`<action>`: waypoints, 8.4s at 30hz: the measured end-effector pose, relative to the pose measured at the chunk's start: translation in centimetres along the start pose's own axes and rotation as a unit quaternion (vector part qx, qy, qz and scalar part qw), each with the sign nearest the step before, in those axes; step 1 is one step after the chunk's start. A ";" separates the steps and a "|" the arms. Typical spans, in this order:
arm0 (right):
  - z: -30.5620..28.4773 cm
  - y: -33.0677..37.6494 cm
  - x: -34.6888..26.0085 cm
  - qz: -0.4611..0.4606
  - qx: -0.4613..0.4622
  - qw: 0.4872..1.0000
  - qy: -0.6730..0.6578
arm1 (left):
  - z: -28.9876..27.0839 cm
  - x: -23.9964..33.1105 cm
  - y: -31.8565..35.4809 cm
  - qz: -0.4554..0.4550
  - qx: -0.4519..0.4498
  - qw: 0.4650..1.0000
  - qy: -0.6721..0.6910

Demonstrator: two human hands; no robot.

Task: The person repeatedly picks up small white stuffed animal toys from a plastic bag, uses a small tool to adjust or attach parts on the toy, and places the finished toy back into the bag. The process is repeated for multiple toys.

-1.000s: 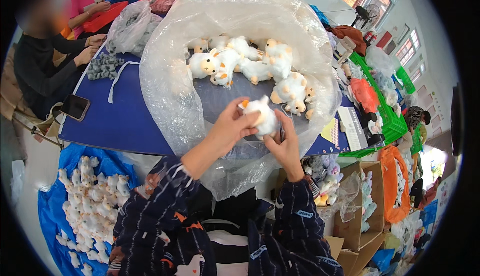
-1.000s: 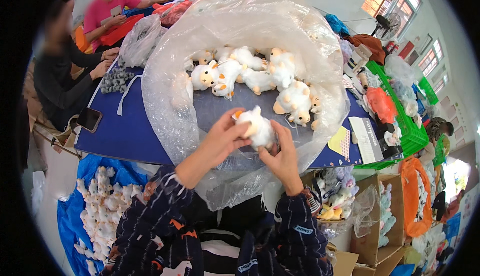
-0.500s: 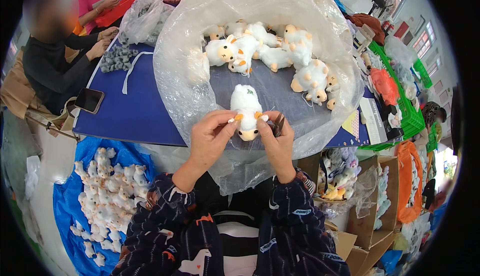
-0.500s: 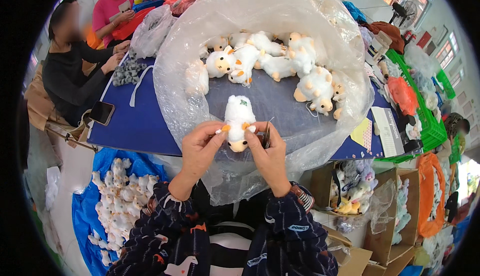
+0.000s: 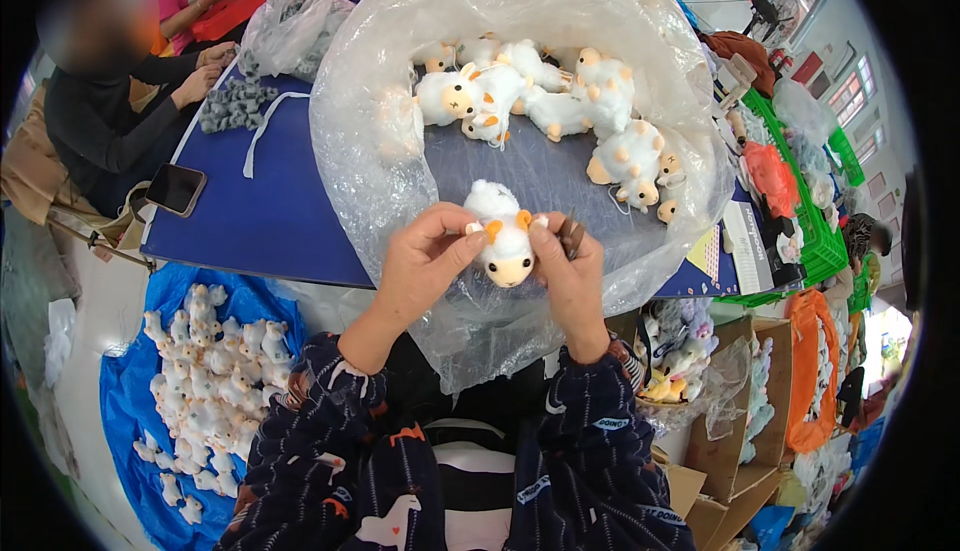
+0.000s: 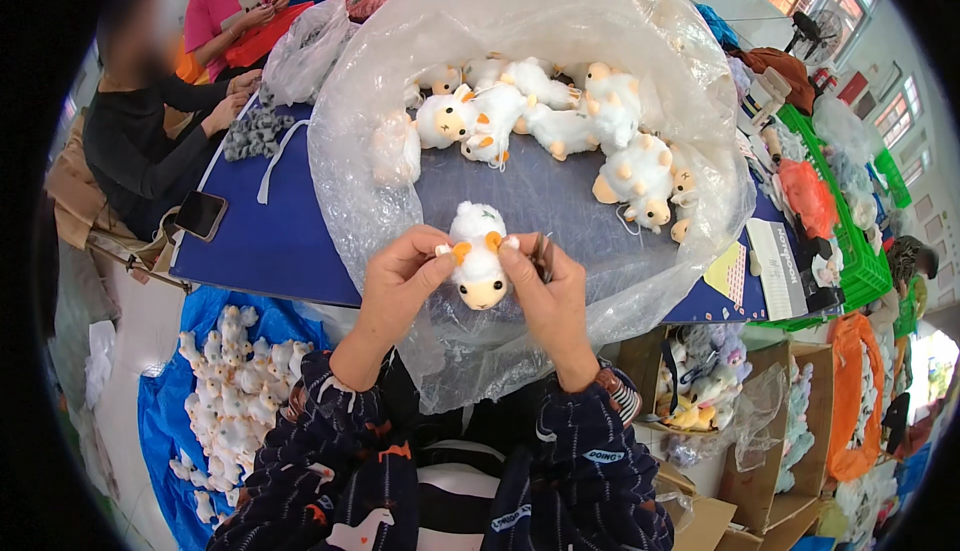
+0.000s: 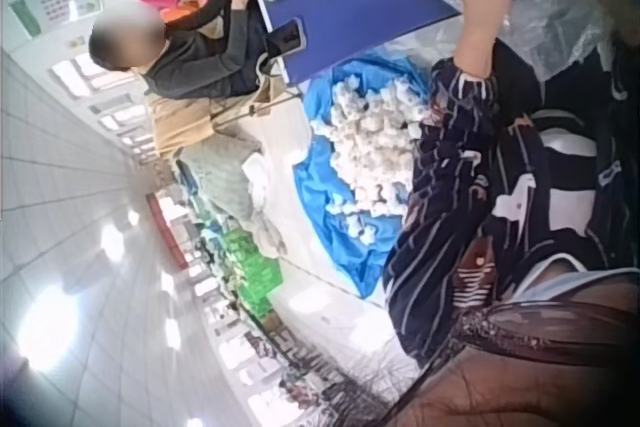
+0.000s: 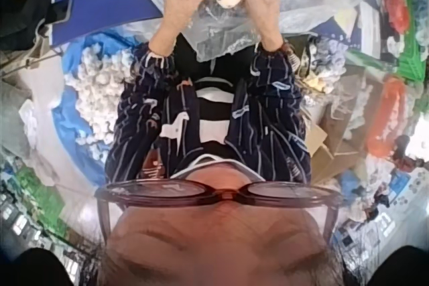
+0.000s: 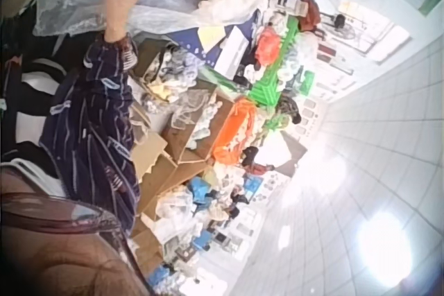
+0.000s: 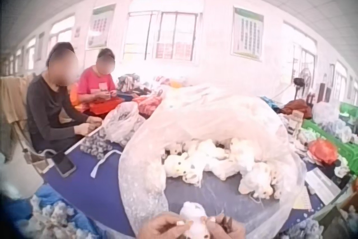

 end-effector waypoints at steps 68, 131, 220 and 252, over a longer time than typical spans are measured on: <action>-0.9 -1.0 1.6 -0.076 0.026 0.978 0.192 | -1.1 -0.2 -0.7 0.001 0.055 0.968 -0.245; 3.9 3.9 -6.4 -0.286 0.063 0.828 0.478 | 0.5 -2.8 -2.4 -0.185 0.111 0.967 0.137; -4.1 1.4 0.5 0.035 0.100 0.985 -0.133 | 0.8 -3.5 -3.0 -0.161 0.068 0.981 0.081; -0.7 1.0 -1.0 -0.115 0.059 0.958 0.254 | 1.3 -2.2 -0.9 0.012 0.001 0.998 -0.057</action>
Point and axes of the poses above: each hand's wrist, its own y-axis away from the middle knuckle, its own z-axis out of the palm, x = y × z, the point moved 9 cm from there along -y, towards the middle knuckle, and after that the axes turned 4 degrees about -x, right-handed, at the moved point
